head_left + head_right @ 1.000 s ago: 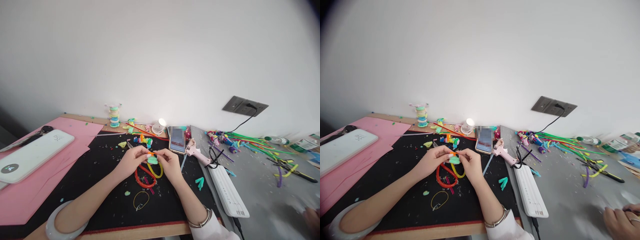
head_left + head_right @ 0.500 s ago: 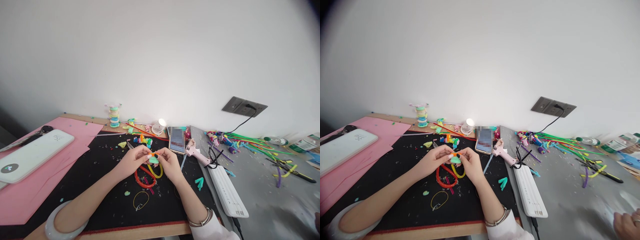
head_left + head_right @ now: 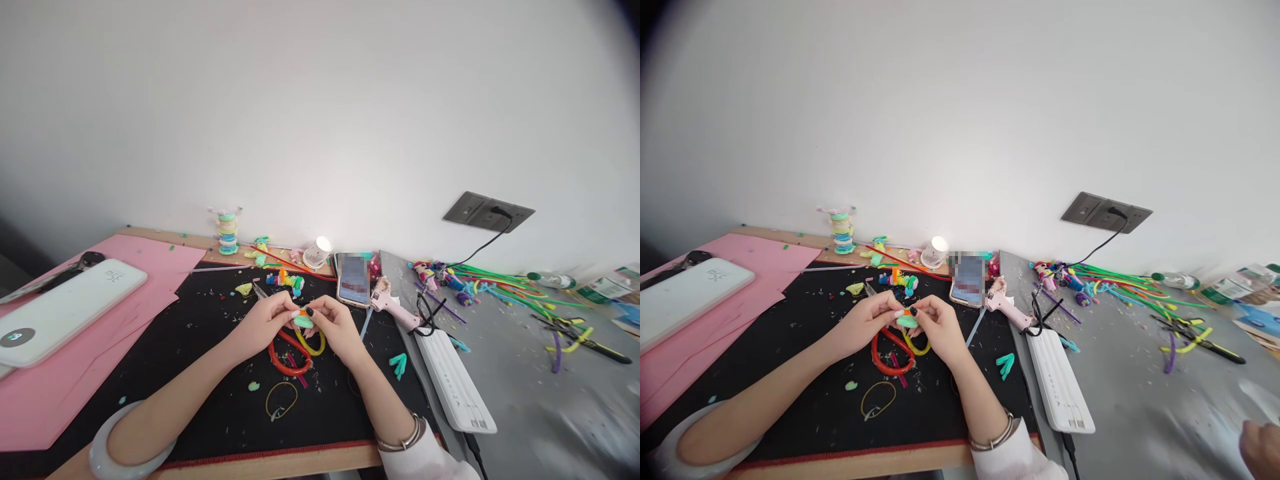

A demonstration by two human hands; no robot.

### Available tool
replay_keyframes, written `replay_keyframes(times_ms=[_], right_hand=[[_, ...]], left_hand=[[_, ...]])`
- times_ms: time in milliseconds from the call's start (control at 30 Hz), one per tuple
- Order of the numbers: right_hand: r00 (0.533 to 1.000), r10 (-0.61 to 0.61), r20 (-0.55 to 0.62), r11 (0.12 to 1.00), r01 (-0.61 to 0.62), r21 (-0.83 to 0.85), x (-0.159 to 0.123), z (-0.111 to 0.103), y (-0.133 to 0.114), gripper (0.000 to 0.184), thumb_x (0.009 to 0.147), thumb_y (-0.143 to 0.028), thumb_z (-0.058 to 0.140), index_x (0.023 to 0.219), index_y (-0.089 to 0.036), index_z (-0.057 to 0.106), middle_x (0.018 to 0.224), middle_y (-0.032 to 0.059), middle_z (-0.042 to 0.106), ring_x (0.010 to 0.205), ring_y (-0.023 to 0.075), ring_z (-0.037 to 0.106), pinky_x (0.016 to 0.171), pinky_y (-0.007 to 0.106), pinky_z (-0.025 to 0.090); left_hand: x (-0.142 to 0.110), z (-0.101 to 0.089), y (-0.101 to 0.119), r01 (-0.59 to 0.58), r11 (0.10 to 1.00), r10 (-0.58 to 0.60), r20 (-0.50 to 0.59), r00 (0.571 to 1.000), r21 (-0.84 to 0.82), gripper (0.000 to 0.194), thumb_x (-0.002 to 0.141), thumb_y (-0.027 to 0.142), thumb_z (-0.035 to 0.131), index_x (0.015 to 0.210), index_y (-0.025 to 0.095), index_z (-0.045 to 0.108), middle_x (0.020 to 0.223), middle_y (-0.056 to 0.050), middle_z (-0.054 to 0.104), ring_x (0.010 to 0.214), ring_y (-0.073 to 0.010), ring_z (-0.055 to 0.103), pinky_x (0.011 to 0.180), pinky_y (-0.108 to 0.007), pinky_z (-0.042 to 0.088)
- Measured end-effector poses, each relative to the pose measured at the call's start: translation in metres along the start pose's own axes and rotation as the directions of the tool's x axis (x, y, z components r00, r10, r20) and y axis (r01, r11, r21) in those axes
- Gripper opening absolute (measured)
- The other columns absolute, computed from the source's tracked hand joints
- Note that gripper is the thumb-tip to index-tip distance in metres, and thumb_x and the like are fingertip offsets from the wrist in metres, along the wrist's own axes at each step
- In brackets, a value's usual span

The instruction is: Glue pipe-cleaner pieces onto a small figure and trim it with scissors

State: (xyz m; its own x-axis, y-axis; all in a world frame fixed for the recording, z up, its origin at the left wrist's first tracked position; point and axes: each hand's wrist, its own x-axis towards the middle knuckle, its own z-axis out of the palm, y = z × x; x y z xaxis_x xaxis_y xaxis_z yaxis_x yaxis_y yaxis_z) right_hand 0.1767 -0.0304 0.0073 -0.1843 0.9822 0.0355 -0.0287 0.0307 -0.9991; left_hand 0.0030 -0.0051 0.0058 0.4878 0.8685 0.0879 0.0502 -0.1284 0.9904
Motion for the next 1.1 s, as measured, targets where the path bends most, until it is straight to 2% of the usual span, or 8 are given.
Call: replay_keyframes(times_ms=[100,300,433,600,933,1100], right_hand=[[1.0,-0.016,-0.01,1.0,0.016,0.008,0.0011,-0.0009,0.0011,0.018,0.077,-0.034,0.062,0.079,-0.017,0.056,0.061,-0.0024,0.062,0.05,0.0104,0.058,0.052,0.023,0.048],[0.992,-0.11,-0.057,0.992,0.106,-0.063,0.0004,-0.0024,0.0035,0.015,0.079,-0.032,0.06,0.077,-0.018,0.057,0.062,-0.0026,0.059,0.051,0.0103,0.056,0.052,0.023,0.047],[0.99,-0.126,-0.059,0.986,0.118,-0.115,-0.0006,-0.002,0.0032,0.014,0.081,-0.031,0.058,0.077,-0.018,0.058,0.063,-0.002,0.059,0.052,0.0102,0.056,0.053,0.023,0.047],[0.995,-0.1,-0.029,0.995,0.099,-0.031,0.001,-0.0003,0.0028,0.015,0.079,-0.031,0.06,0.082,-0.017,0.058,0.063,-0.0021,0.061,0.052,0.0105,0.058,0.054,0.024,0.05],[0.993,-0.111,-0.041,0.993,0.108,-0.056,0.0018,0.0016,0.0068,0.014,0.082,-0.03,0.056,0.077,-0.018,0.053,0.05,-0.0052,0.056,0.041,0.0097,0.054,0.042,0.021,0.045],[0.995,-0.1,-0.012,0.995,0.1,0.009,0.0019,0.0011,0.0035,0.017,0.08,-0.032,0.06,0.074,-0.017,0.053,0.055,-0.0032,0.06,0.044,0.0104,0.056,0.047,0.023,0.048]], left_hand=[[-0.0001,0.0004,-0.0001,-0.019,1.0,0.019,0.0,1.0,0.005,0.017,0.082,0.034,0.054,0.078,0.018,0.056,0.073,0.001,0.058,0.073,-0.0157,0.061,0.072,-0.03,0.049],[0.0004,0.0019,-0.0024,0.102,0.976,-0.09,0.07,0.993,-0.194,0.022,0.082,0.036,0.054,0.096,0.019,0.049,0.084,-0.002,0.066,0.074,-0.016,0.064,0.074,-0.033,0.051],[0.0007,0.0012,-0.0017,0.123,0.971,-0.111,0.07,0.991,-0.203,0.018,0.082,0.034,0.055,0.088,0.017,0.052,0.076,-0.002,0.066,0.07,-0.0145,0.064,0.072,-0.031,0.05],[0.0024,-0.0005,-0.0019,0.082,0.981,-0.079,0.027,0.997,-0.176,0.015,0.081,0.03,0.056,0.082,0.015,0.054,0.069,0.001,0.063,0.065,-0.0128,0.061,0.068,-0.029,0.049],[0.0028,-0.0008,-0.0021,0.054,0.979,-0.043,0.06,0.997,-0.194,0.012,0.082,0.027,0.055,0.08,0.016,0.054,0.069,0.001,0.061,0.067,-0.0133,0.061,0.069,-0.029,0.049],[0.0028,-0.001,-0.0001,0.043,0.98,-0.031,0.064,0.997,-0.196,0.013,0.081,0.028,0.057,0.078,0.016,0.054,0.068,0.001,0.06,0.067,-0.013,0.06,0.069,-0.029,0.049]])
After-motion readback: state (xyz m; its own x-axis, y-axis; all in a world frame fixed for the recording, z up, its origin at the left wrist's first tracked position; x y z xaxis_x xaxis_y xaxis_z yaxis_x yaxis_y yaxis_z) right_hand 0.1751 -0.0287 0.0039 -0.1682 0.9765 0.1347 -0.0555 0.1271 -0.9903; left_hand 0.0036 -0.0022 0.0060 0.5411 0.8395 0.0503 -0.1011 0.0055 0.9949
